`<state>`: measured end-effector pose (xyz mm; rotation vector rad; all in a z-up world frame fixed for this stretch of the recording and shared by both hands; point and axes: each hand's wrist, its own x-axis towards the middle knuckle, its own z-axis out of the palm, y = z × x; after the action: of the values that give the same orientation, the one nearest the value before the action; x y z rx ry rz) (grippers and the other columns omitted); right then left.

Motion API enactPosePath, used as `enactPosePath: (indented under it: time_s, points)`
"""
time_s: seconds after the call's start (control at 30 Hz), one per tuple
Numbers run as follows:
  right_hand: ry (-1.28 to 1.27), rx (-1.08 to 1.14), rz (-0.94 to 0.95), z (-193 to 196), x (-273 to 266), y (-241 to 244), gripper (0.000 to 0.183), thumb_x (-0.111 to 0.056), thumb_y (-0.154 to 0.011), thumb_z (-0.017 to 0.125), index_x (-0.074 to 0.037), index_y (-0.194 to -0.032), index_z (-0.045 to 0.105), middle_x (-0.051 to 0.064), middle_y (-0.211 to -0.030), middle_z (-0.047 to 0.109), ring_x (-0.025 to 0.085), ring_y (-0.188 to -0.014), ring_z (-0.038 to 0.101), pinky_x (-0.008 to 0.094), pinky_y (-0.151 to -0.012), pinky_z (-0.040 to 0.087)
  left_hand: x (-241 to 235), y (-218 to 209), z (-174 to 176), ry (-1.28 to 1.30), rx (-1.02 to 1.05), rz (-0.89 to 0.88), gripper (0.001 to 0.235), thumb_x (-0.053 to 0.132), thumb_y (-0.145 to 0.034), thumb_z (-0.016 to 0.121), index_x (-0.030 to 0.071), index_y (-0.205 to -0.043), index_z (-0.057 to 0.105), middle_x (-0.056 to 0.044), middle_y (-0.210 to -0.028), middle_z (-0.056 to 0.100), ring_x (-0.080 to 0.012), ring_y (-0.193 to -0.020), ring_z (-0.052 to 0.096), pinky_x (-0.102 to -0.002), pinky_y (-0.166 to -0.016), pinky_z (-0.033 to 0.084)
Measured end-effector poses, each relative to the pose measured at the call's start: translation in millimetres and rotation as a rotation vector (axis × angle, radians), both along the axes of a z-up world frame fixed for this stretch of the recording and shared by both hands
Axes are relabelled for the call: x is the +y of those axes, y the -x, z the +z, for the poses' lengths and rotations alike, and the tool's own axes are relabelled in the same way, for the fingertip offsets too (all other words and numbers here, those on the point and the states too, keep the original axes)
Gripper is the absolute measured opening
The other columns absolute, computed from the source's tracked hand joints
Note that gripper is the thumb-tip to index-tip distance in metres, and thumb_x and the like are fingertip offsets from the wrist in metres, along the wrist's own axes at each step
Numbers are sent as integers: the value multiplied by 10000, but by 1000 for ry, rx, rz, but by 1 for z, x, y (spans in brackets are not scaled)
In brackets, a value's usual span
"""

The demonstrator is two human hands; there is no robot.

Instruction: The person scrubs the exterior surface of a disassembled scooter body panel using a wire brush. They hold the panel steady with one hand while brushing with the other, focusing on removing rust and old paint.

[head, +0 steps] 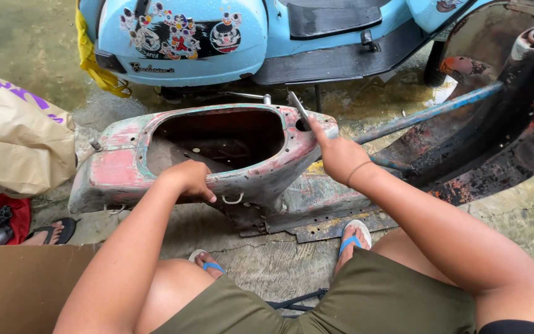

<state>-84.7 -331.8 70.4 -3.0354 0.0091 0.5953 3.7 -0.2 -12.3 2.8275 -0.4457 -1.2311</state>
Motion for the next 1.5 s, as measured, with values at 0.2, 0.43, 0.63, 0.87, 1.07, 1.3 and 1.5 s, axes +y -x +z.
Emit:
enactPosePath:
  time_s: [0.2,0.43,0.63,0.87,1.07,1.3,1.5]
  points:
    - [130,72,164,3,23,26,786,-100,-987,388,-248,-1686,60,237,-962,744,399,-939,769,491,-811,635,3,-4,-5,21,-3,-6,752,560,-607,936,206,-1249,769,-145,-1211,768,-319,-1229,687,-446,-1042,551]
    - [38,90,98,10,7,-2,731,-79,-1023,354,-229,-1698,117,342,-1042,736,484,-1035,733,569,-891,598,1,-2,-3,24,50,-78,717,580,-631,920,176,-1207,779,-171,-1203,762,-352,-1230,671,-477,-1039,549]
    - [47,100,155,0,17,13,943,25,-906,392,-141,-1703,-86,177,-644,611,317,-473,519,422,-407,441,-5,-1,14,-42,36,-46,504,485,-710,897,149,-1066,779,-98,-1090,777,-310,-1014,705,-428,-823,530]
    - [-49,5,68,-19,-3,-15,802,-86,-1033,403,-185,-1713,-10,336,-750,654,498,-579,594,555,-496,454,-7,1,14,-39,41,-100,496,478,-729,890,106,-1035,771,-117,-1063,771,-321,-974,710,-439,-806,534]
    - [43,114,152,1,27,19,873,-82,-968,403,-186,-1713,-41,322,-845,707,489,-749,691,557,-663,548,3,-2,-2,-5,-4,-89,550,510,-708,896,118,-1071,766,-156,-1080,766,-355,-1055,698,-472,-875,551]
    - [-75,-24,80,-7,13,-8,780,-80,-1019,366,-176,-1697,-7,375,-962,698,583,-955,694,624,-834,573,0,-3,0,14,1,-45,671,514,-652,909,175,-1217,779,-193,-1178,761,-367,-1202,683,-486,-1003,551]
    - [-17,55,90,4,26,7,809,-88,-998,357,-220,-1704,-15,304,-956,726,515,-915,735,574,-795,609,2,-5,-1,27,0,-34,698,513,-649,915,169,-1238,769,-194,-1195,759,-366,-1215,682,-480,-1016,546]
